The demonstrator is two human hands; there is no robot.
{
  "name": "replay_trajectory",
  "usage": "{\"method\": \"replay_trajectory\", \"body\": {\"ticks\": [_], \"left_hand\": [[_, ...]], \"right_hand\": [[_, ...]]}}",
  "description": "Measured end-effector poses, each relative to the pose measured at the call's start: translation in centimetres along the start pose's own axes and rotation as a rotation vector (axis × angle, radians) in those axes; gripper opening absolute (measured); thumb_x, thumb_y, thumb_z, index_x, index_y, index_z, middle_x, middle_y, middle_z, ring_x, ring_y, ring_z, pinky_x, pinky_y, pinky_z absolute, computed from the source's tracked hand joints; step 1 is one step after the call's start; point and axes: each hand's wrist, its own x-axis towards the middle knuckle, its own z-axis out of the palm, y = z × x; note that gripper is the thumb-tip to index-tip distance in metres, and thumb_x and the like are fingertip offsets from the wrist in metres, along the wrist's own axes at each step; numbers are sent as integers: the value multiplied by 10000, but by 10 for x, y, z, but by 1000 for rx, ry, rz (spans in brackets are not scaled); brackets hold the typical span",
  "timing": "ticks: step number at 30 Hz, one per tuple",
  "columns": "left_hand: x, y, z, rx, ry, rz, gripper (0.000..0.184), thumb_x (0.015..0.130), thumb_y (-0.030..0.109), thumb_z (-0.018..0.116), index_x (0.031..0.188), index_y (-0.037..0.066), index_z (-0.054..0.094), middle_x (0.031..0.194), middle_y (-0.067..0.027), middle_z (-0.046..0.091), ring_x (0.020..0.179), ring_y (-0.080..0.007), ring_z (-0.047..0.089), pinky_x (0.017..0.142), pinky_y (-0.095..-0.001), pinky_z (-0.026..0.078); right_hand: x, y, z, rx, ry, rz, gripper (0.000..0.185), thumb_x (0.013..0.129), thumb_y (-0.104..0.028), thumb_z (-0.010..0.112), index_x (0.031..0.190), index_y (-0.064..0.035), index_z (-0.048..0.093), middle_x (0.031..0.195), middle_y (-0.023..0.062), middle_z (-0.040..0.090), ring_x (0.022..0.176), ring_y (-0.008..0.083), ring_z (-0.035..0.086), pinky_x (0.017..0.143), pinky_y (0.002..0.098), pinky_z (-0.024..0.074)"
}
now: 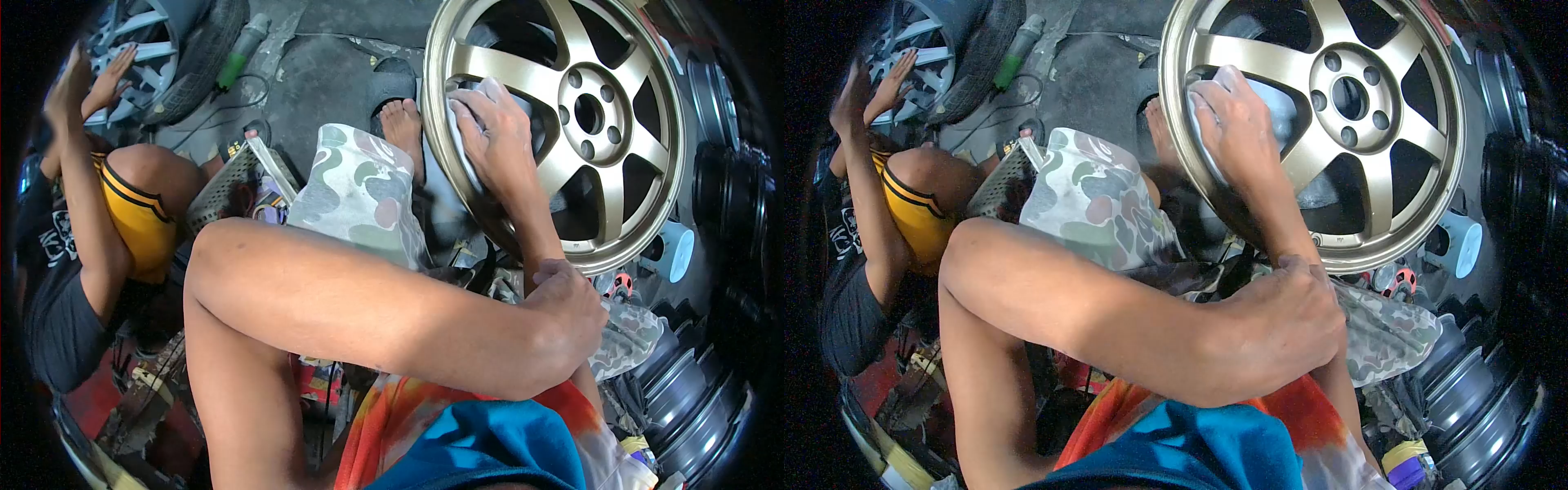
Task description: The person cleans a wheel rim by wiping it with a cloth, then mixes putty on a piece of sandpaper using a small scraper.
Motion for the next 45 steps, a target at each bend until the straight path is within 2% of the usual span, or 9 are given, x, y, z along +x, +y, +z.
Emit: {"method": "replay_trajectory", "body": {"ticks": [11,18,22,28,31,33,34,37,45], "left_hand": [[0,1,4,128,36,-2,197,756,176,692,815,-6,740,805,-134,722,788,-247,701,639,-356,477],[0,4,5,221,36,7,205,770,183,687,842,1,746,838,-122,726,816,-249,699,657,-356,474],[5,4,5,168,5,-15,189,790,178,680,852,15,754,841,-114,732,817,-247,704,656,-358,477],[7,4,6,143,-34,-55,160,811,169,672,836,39,761,840,-105,743,831,-234,714,675,-358,499],[6,4,5,84,-71,-31,159,807,169,673,833,40,762,829,-101,741,830,-236,713,683,-352,505],[3,5,5,144,-39,-10,162,800,168,675,833,35,761,828,-103,740,824,-240,711,671,-350,501],[7,5,2,79,-101,-42,169,794,172,678,833,29,759,825,-106,738,818,-241,708,666,-352,497],[1,3,-1,170,-43,-30,169,797,177,679,828,29,755,818,-102,735,810,-235,705,661,-353,488],[2,3,4,138,-37,-24,193,802,197,676,850,25,749,826,-83,728,790,-227,694,644,-353,461]], "right_hand": [[-3,4,-5,11,-30,-65,157,900,-75,665,1028,-2,721,904,187,625,833,378,633,767,424,512],[-1,-5,-2,11,-17,0,145,902,-80,660,999,15,712,901,195,632,849,382,638,772,433,504],[-6,2,1,-17,19,51,146,903,-82,660,1000,14,712,896,195,632,859,379,640,782,427,503],[-2,5,6,-70,70,-56,144,908,-80,649,994,17,711,904,199,636,854,377,641,780,418,506],[-3,0,0,-1,12,53,147,909,-79,646,997,19,710,912,203,639,855,380,639,784,420,505],[1,-1,1,-2,28,-7,152,907,-85,654,1003,17,712,909,203,637,854,384,637,781,422,506],[0,-1,1,-2,29,-9,152,907,-85,654,1003,17,712,909,203,637,854,384,637,781,422,506],[-1,0,-1,41,-18,-20,158,907,-87,659,1015,15,714,909,206,636,853,393,633,778,427,506],[0,-1,-1,20,-34,-51,156,910,-83,656,1016,16,713,922,204,635,864,388,633,786,424,505]]}}
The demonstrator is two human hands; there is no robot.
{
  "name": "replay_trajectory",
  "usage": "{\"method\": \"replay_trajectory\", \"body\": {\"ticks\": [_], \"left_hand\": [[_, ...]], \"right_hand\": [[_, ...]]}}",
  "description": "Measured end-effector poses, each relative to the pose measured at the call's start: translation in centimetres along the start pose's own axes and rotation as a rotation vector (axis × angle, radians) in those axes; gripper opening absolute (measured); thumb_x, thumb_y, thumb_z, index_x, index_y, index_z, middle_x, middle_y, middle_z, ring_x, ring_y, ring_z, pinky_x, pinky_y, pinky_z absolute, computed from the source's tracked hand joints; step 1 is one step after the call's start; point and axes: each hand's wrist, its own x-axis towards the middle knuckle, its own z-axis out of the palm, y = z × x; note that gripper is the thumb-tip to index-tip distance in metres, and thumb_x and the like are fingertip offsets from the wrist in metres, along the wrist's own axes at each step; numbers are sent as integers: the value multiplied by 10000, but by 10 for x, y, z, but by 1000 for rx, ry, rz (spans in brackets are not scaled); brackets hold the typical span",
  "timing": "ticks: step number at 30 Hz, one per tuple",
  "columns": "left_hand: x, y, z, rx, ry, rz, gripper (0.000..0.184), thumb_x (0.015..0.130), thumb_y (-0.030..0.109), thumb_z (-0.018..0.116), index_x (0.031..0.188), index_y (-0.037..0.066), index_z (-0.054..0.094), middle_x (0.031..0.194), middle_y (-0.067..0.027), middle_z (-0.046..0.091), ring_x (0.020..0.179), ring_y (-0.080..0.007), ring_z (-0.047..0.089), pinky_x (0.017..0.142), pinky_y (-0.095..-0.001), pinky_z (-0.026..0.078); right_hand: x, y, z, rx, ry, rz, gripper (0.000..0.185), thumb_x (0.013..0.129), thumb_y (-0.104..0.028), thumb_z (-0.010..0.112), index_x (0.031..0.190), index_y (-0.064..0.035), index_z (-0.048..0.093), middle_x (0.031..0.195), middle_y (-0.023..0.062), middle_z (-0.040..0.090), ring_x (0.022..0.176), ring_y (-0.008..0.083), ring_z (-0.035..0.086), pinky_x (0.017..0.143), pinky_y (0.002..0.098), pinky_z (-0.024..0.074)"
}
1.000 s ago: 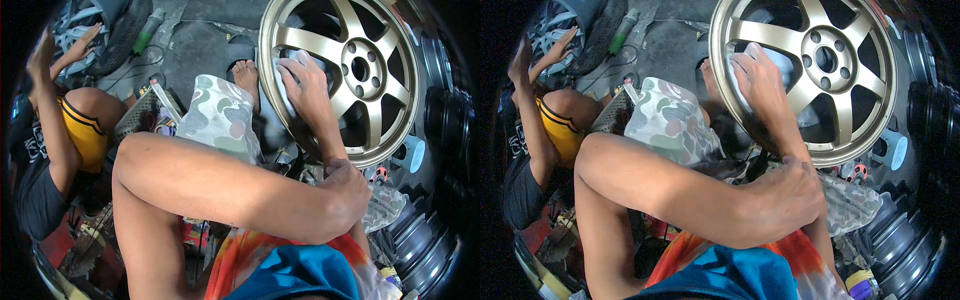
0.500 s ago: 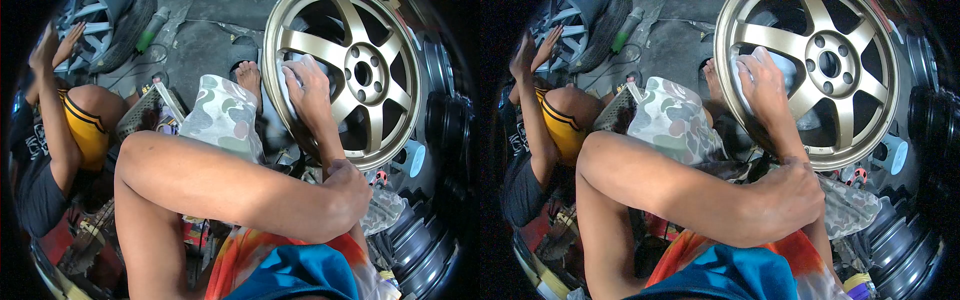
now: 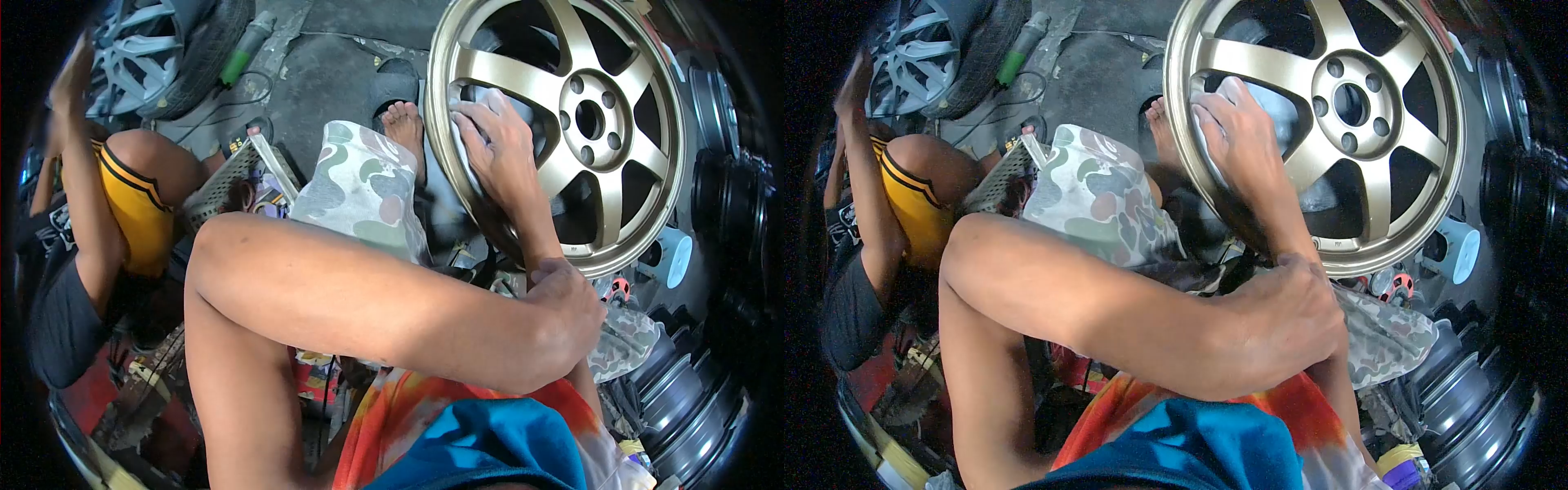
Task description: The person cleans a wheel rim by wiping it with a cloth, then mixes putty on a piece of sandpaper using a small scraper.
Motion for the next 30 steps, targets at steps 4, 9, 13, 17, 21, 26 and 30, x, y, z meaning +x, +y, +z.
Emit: {"method": "replay_trajectory", "body": {"ticks": [4,9,13,17,21,26,30], "left_hand": [[-3,-1,0,30,41,65,209,794,206,678,857,19,748,845,-96,731,798,-234,696,650,-354,469],[1,-2,-2,38,-9,25,217,795,203,682,883,19,756,868,-110,740,849,-242,714,691,-363,504],[4,-1,-2,-44,-69,16,199,806,189,679,887,25,758,888,-110,743,864,-241,712,706,-364,506],[0,-1,-5,-14,-41,21,211,806,188,677,900,16,753,903,-111,740,870,-244,707,707,-367,503],[-2,0,-3,8,-15,56,225,806,188,675,921,9,747,910,-112,735,868,-247,703,705,-369,500],[1,-2,1,-74,-7,28,235,800,189,675,925,-1,736,927,-123,727,892,-253,701,714,-357,491],[-6,4,-18,19,-32,33,215,802,190,674,901,9,735,939,-118,728,909,-251,702,713,-356,489]], "right_hand": [[3,3,5,-14,66,27,157,912,-86,651,1014,19,709,919,201,637,868,380,636,790,419,507],[-4,2,5,-47,58,96,153,911,-85,646,1011,12,710,915,199,637,858,384,635,787,418,507],[0,0,5,-41,63,75,157,909,-84,651,1019,9,714,903,196,633,850,380,635,775,415,507],[-6,4,-3,-10,-20,7,164,907,-90,659,1024,11,715,903,200,632,848,383,634,765,418,508],[-4,6,-5,-16,1,14,160,907,-92,661,1021,4,719,904,201,632,850,388,632,768,423,509],[-16,-2,-5,-5,-42,34,149,906,-90,661,1010,3,715,891,194,622,841,390,625,758,435,505],[-13,-2,-2,17,17,35,134,896,-95,673,993,-11,714,880,192,613,829,390,614,752,441,501]]}}
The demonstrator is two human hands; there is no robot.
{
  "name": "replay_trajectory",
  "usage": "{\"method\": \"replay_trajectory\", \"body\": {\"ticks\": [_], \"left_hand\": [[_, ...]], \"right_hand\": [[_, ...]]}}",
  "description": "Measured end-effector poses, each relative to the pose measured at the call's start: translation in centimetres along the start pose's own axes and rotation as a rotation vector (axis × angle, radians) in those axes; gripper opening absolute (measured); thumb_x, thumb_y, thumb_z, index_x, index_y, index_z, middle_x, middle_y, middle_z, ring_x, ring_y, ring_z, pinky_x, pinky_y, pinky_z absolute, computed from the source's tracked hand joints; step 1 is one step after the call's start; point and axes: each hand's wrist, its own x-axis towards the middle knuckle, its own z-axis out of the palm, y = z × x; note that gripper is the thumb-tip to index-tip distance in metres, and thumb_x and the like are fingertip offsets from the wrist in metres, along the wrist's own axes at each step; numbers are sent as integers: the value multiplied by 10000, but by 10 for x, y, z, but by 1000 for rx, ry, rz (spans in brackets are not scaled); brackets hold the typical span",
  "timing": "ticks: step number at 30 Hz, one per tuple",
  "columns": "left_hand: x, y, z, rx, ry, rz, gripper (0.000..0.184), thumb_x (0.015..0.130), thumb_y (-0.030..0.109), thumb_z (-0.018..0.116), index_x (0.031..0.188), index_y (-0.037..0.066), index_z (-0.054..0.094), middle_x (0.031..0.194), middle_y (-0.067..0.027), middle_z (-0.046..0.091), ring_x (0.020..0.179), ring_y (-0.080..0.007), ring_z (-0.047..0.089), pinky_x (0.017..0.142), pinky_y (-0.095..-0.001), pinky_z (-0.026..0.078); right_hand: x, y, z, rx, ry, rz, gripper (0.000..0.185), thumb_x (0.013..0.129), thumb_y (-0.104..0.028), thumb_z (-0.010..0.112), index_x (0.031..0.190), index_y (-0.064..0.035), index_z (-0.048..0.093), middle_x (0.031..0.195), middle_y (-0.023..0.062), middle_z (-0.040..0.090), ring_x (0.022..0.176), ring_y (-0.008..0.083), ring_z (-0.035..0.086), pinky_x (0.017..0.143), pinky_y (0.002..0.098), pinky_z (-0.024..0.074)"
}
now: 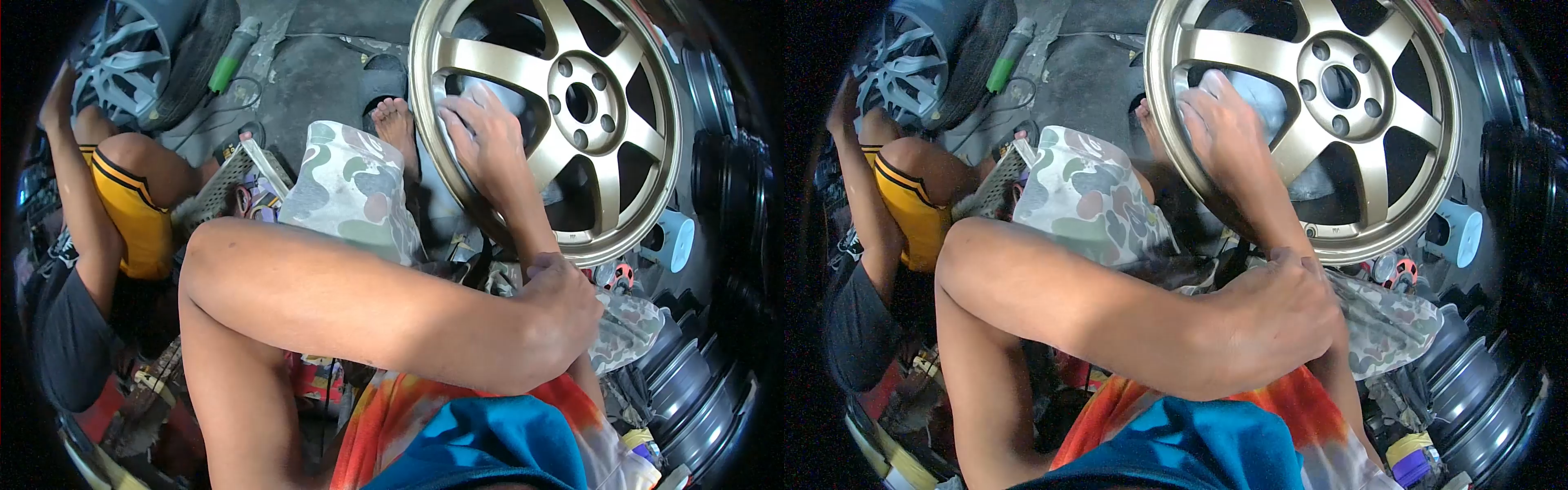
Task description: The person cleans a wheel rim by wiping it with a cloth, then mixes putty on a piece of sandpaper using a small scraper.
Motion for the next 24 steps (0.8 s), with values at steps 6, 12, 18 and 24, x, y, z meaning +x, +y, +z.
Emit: {"method": "replay_trajectory", "body": {"ticks": [6,12,18,24], "left_hand": [[9,-9,13,-59,-24,2,196,809,192,671,886,25,741,904,-100,728,882,-236,706,700,-350,482],[3,-7,14,16,34,51,176,817,184,663,874,41,749,856,-95,727,843,-236,709,688,-345,482],[3,-6,9,-44,-72,16,169,813,179,666,850,39,753,841,-87,725,835,-229,707,678,-343,478],[1,-8,12,-4,39,-1,147,801,177,681,813,51,756,811,-81,724,816,-224,711,666,-347,486]], "right_hand": [[-10,-2,-4,-46,-31,44,129,906,-81,647,990,-2,706,875,193,607,851,398,606,751,445,488],[0,4,4,-75,55,38,135,909,-82,642,995,6,698,878,207,604,845,413,604,756,459,485],[-5,-5,2,-11,49,44,133,912,-73,634,992,13,696,881,223,604,836,425,599,756,462,486],[-7,-2,6,-3,32,63,132,914,-71,634,987,27,687,865,219,603,829,421,601,752,465,486]]}}
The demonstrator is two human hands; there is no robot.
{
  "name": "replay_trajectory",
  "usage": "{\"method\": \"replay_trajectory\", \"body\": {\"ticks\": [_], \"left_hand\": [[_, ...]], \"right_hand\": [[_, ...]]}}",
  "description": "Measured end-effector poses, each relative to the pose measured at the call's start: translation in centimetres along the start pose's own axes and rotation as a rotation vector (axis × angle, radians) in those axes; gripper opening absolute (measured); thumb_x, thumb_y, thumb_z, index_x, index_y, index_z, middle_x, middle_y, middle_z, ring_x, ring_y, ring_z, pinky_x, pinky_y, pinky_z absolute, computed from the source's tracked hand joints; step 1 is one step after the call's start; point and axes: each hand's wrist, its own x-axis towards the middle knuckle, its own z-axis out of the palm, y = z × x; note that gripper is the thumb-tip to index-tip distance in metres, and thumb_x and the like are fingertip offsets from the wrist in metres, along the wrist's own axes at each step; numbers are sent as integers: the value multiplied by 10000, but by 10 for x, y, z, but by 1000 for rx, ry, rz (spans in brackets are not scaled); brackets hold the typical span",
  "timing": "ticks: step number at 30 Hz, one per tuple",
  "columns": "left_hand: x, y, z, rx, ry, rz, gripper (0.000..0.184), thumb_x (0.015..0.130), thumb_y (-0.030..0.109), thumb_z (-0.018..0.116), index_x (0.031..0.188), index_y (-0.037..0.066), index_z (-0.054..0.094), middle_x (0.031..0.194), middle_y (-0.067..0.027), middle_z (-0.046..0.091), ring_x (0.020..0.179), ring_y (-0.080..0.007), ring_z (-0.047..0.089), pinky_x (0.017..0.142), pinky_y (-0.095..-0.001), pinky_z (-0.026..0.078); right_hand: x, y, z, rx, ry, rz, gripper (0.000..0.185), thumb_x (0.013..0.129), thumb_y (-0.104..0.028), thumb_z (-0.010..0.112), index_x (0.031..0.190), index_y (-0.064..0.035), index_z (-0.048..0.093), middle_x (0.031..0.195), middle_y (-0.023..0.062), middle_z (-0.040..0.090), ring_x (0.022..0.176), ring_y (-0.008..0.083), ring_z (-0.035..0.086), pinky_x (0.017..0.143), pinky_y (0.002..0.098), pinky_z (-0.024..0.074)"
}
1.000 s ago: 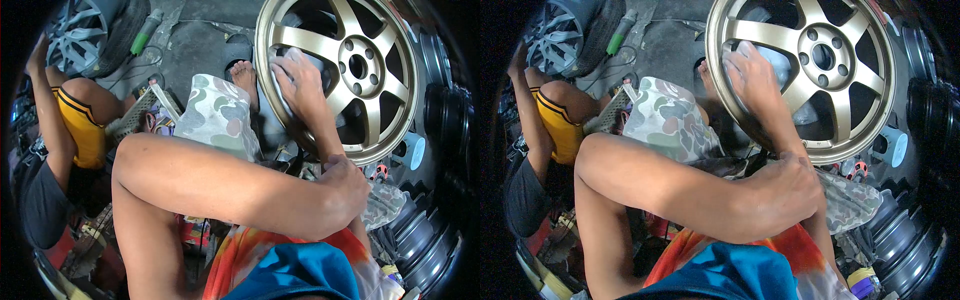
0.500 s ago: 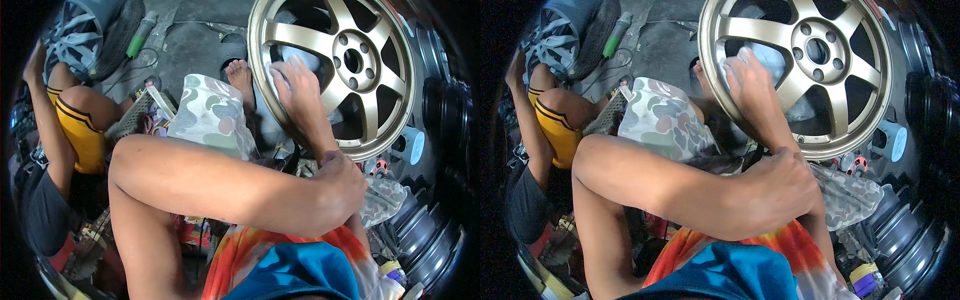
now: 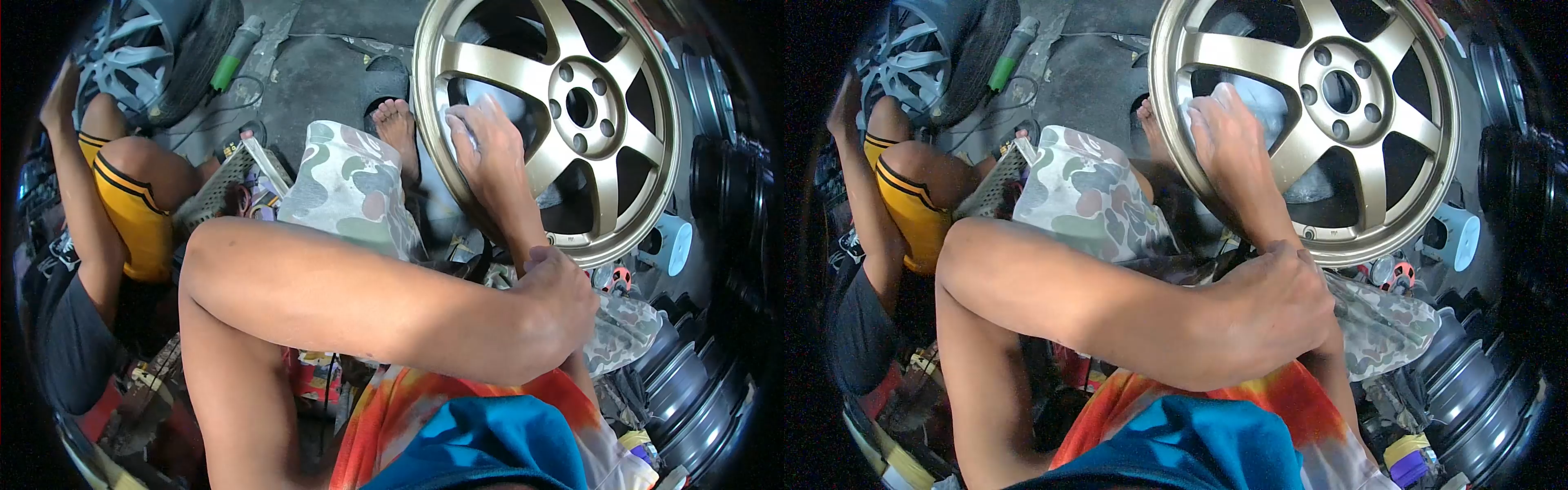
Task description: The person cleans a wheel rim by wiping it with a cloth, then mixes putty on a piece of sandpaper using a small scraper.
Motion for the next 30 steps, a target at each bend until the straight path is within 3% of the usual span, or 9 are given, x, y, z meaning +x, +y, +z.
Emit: {"method": "replay_trajectory", "body": {"ticks": [16,18,19,20,22,23,24,26,30], "left_hand": [[-8,0,6,-4,-4,24,234,831,233,654,909,31,740,906,-92,710,885,-231,682,723,-354,449],[-19,1,7,127,160,112,279,843,244,635,983,18,722,984,-138,685,951,-283,646,778,-399,438],[-5,6,-5,1,-181,54,310,846,254,616,1032,16,688,1054,-168,640,993,-326,598,817,-440,414],[-10,3,-3,5,-183,54,310,846,254,616,1032,16,688,1054,-168,640,993,-326,598,817,-440,414],[-26,-7,6,-52,97,168,292,833,269,615,978,24,678,1036,-169,621,994,-324,580,814,-430,404],[-24,-3,8,-6,126,112,289,810,298,625,921,35,670,972,-142,614,968,-309,577,819,-405,404],[-20,-1,-13,16,-136,78,304,836,293,590,957,26,670,1038,-174,630,1002,-331,581,877,-438,428],[-34,10,15,133,196,-13,303,870,265,545,991,20,675,1121,-205,638,1044,-353,584,940,-484,437],[-40,8,6,132,155,-21,317,819,285,569,806,9,724,896,-188,642,879,-319,584,849,-460,454]], "right_hand": [[3,2,-5,-4,-84,-19,142,910,-97,642,990,0,707,921,205,640,863,401,616,780,454,499],[10,3,-2,-11,-48,-14,142,907,-96,643,990,0,707,924,203,643,868,402,615,786,454,499],[16,3,0,-13,-12,-29,143,903,-94,644,991,-1,707,927,201,646,873,403,614,792,455,499],[13,8,2,-12,-8,-31,143,903,-94,644,991,-1,707,927,201,646,873,403,614,792,455,499],[8,13,0,-40,23,-228,147,906,-98,645,991,5,705,934,197,650,874,406,614,793,447,501],[3,9,-15,-35,-144,-136,131,901,-88,657,978,6,706,922,188,654,850,400,621,767,420,508],[1,0,-31,-39,-139,-138,131,901,-88,657,978,6,706,922,188,654,850,400,621,767,420,508],[-6,-12,-56,-20,-259,63,133,871,-47,698,1001,-16,705,876,193,634,820,389,641,747,418,527],[-10,-12,-80,42,40,173,148,883,-36,717,1031,-31,707,882,137,672,790,267,657,739,336,515]]}}
